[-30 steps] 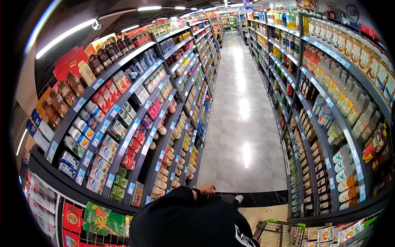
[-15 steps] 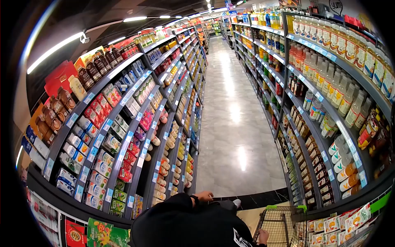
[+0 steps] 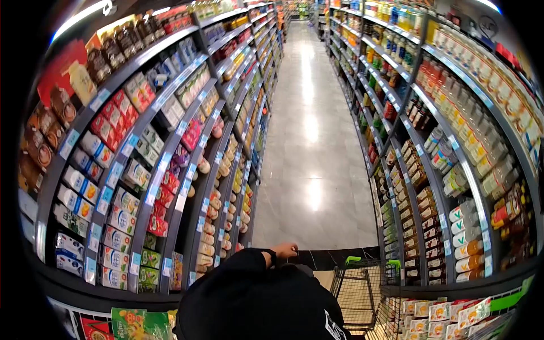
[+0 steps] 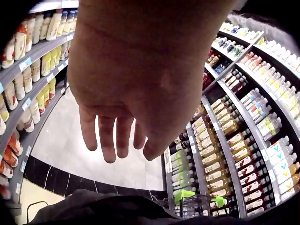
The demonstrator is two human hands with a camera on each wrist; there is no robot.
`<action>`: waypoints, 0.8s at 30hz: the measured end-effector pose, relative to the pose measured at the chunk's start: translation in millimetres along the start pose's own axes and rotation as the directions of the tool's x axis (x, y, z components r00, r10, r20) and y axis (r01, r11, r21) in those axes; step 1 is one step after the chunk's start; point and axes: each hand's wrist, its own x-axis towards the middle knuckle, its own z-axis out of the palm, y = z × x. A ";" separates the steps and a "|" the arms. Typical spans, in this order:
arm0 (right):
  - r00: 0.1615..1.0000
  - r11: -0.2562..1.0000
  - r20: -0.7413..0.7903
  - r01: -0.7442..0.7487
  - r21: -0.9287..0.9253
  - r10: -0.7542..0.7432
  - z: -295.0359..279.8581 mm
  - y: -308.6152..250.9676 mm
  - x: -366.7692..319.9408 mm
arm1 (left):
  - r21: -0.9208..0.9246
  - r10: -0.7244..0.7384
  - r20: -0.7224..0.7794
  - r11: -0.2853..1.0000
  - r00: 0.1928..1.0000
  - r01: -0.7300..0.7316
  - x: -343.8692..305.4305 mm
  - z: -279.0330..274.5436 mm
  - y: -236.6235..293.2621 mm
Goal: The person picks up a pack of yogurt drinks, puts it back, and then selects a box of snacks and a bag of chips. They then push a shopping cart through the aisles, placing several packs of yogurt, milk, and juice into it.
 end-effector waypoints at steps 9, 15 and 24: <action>0.984 0.996 0.158 -0.072 -0.054 0.080 23.1 -33.4 -21.8 | -0.220 -0.086 -0.151 0.974 0.985 0.051 -56.3 -2.7 -60.7; 0.969 0.988 0.215 -0.098 -0.117 0.121 34.9 -50.2 -29.8 | -0.283 -0.209 -0.251 0.950 0.945 0.135 -101.9 9.7 -112.4; 0.954 0.983 0.261 -0.116 -0.140 0.150 36.8 -54.8 -37.5 | -0.208 -0.260 -0.203 0.954 0.944 0.218 -145.8 19.3 -158.8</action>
